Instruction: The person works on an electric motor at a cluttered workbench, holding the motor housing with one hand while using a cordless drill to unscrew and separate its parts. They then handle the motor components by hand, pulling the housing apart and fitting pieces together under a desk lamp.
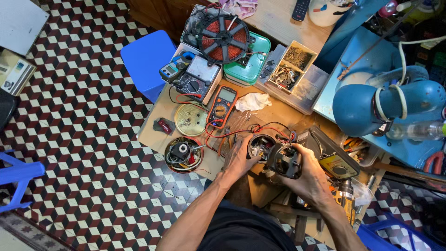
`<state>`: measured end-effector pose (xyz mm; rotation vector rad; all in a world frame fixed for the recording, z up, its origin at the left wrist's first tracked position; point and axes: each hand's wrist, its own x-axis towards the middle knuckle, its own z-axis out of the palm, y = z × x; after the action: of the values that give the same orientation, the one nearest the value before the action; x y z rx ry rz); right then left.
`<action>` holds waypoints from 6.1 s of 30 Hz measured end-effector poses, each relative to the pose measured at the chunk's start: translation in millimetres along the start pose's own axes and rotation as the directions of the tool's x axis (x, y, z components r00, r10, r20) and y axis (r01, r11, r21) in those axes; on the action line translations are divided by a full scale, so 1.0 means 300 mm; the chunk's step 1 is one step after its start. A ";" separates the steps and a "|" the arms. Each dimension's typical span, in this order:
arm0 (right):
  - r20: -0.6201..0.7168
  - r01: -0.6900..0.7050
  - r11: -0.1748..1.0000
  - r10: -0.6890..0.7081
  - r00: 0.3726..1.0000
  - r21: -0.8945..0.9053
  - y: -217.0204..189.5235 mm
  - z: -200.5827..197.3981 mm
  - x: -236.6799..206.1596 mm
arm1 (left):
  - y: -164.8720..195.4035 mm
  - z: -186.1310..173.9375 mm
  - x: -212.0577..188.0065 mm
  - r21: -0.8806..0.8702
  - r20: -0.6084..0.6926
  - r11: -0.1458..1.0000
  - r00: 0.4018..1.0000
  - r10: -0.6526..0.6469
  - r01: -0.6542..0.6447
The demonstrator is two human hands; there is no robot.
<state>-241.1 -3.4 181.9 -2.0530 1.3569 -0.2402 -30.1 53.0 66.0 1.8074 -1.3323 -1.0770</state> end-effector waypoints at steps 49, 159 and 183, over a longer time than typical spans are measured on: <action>0.106 -0.194 0.915 0.166 0.980 0.355 0.116 0.091 0.156 | -0.052 0.070 -0.295 -0.332 -0.036 0.880 0.927 -0.373 0.341; -0.112 -0.334 0.474 0.694 0.711 0.815 -0.236 0.416 -0.275 | 0.189 -0.097 0.127 -0.306 0.425 0.867 0.872 -0.244 0.392; 0.007 0.065 -0.043 0.883 0.470 0.997 -0.278 0.634 -0.334 | 0.056 0.017 0.068 -0.504 0.350 0.666 0.835 -0.425 0.550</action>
<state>-130.9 184.5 106.4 -0.0758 1.5387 -1.3391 -38.9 28.5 73.1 1.6130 -0.4716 -1.7795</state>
